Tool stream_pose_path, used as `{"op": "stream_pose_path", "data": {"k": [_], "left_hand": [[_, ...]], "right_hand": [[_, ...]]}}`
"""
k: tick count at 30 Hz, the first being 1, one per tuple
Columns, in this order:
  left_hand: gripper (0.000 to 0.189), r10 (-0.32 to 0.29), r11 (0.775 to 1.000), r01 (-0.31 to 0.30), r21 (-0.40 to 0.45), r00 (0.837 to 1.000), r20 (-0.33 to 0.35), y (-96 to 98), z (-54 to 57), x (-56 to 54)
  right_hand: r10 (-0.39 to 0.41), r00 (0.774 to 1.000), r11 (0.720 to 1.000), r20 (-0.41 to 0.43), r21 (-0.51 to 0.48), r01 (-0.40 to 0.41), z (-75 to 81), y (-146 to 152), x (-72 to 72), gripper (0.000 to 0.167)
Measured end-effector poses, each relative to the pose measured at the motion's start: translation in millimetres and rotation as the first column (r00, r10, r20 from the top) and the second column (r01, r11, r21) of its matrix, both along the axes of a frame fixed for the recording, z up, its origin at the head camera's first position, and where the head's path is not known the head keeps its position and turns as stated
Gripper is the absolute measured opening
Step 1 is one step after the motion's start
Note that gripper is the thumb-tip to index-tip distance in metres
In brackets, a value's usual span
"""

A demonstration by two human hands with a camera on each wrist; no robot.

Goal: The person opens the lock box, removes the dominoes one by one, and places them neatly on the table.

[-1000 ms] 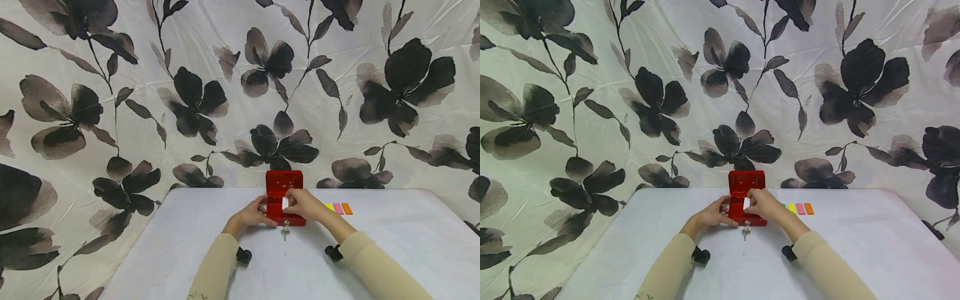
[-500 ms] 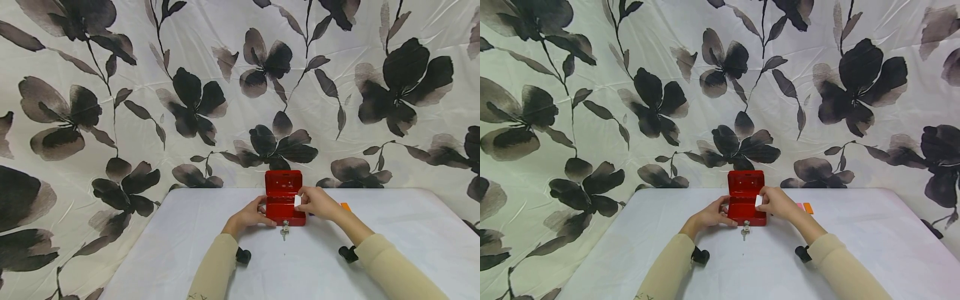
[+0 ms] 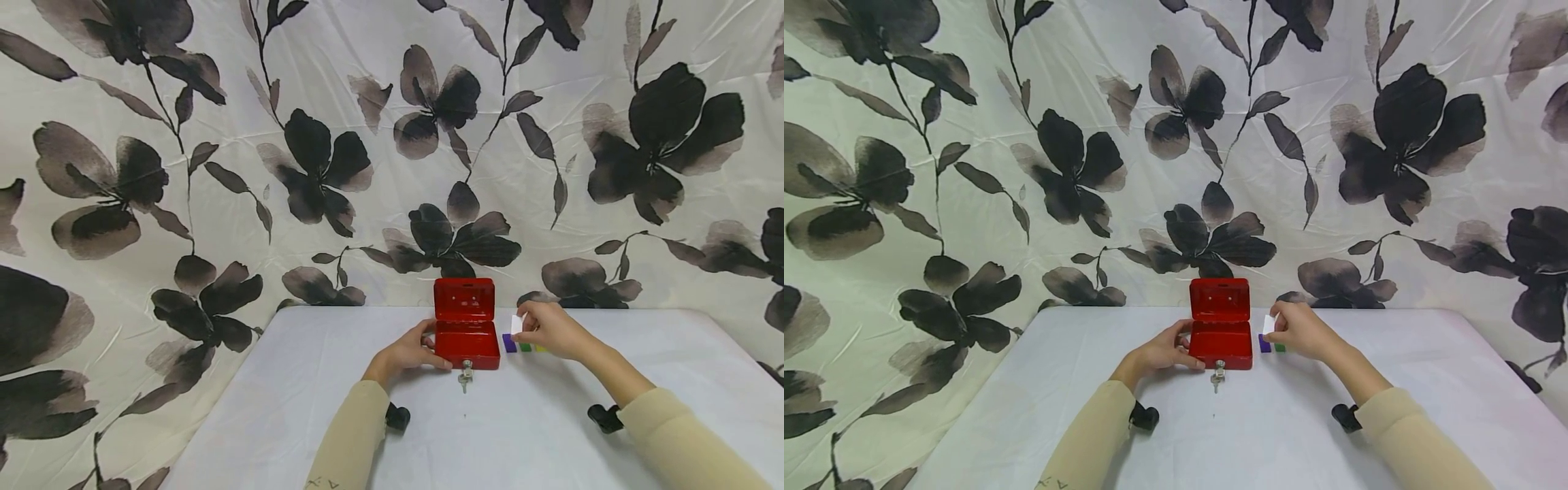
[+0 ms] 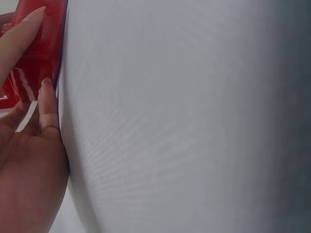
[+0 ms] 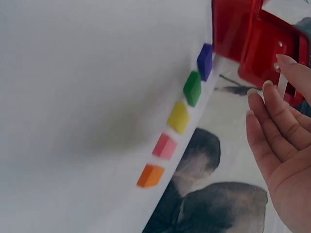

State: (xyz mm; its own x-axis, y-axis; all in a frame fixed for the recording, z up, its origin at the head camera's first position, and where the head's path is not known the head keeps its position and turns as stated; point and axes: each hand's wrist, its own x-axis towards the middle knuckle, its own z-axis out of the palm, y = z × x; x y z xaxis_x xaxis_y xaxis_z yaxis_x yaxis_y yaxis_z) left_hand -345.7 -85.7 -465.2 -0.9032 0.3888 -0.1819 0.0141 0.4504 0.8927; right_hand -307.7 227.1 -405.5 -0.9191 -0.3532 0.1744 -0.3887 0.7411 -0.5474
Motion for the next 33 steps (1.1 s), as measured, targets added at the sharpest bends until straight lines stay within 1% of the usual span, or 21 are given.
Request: {"op": "stream_pose_path", "data": {"k": [6, 13, 19, 24, 26, 33], "left_hand": [[0.1, -0.016, 1.0, 0.016, -0.008, 1.0, -0.016, -0.8, -1.7, 0.1], [0.098, -0.026, 1.0, 0.025, -0.014, 0.999, -0.028, -1.0, 1.3, 2.1], [0.098, -0.03, 1.0, 0.029, -0.012, 0.999, -0.033, -1.5, 3.6, 2.0], [0.099, -0.03, 1.0, 0.03, -0.009, 0.999, -0.019, -2.1, 1.9, 2.4], [0.099, -0.03, 1.0, 0.03, -0.005, 0.999, -0.018, -2.1, 1.0, 2.1], [0.098, -0.025, 1.0, 0.025, -0.008, 0.999, -0.023, -1.4, -0.3, 0.6]], "right_hand": [[-0.016, 1.0, 1.0, 0.018, -0.006, 0.017, -0.9, 24.2, 5.5, 0.042], [-0.054, 0.998, 0.996, 0.027, 0.069, 0.052, -2.7, 59.2, 7.5, 0.044], [-0.083, 0.996, 0.993, 0.026, 0.089, 0.081, -10.3, 83.7, 6.3, 0.045], [-0.106, 0.993, 0.99, 0.058, 0.096, 0.1, -16.5, 95.1, 6.2, 0.045], [-0.104, 0.993, 0.99, 0.056, 0.104, 0.098, -18.3, 98.6, 5.4, 0.044], [-0.075, 0.997, 0.99, 0.009, 0.123, 0.073, -25.8, 109.9, 1.6, 0.04]]}}
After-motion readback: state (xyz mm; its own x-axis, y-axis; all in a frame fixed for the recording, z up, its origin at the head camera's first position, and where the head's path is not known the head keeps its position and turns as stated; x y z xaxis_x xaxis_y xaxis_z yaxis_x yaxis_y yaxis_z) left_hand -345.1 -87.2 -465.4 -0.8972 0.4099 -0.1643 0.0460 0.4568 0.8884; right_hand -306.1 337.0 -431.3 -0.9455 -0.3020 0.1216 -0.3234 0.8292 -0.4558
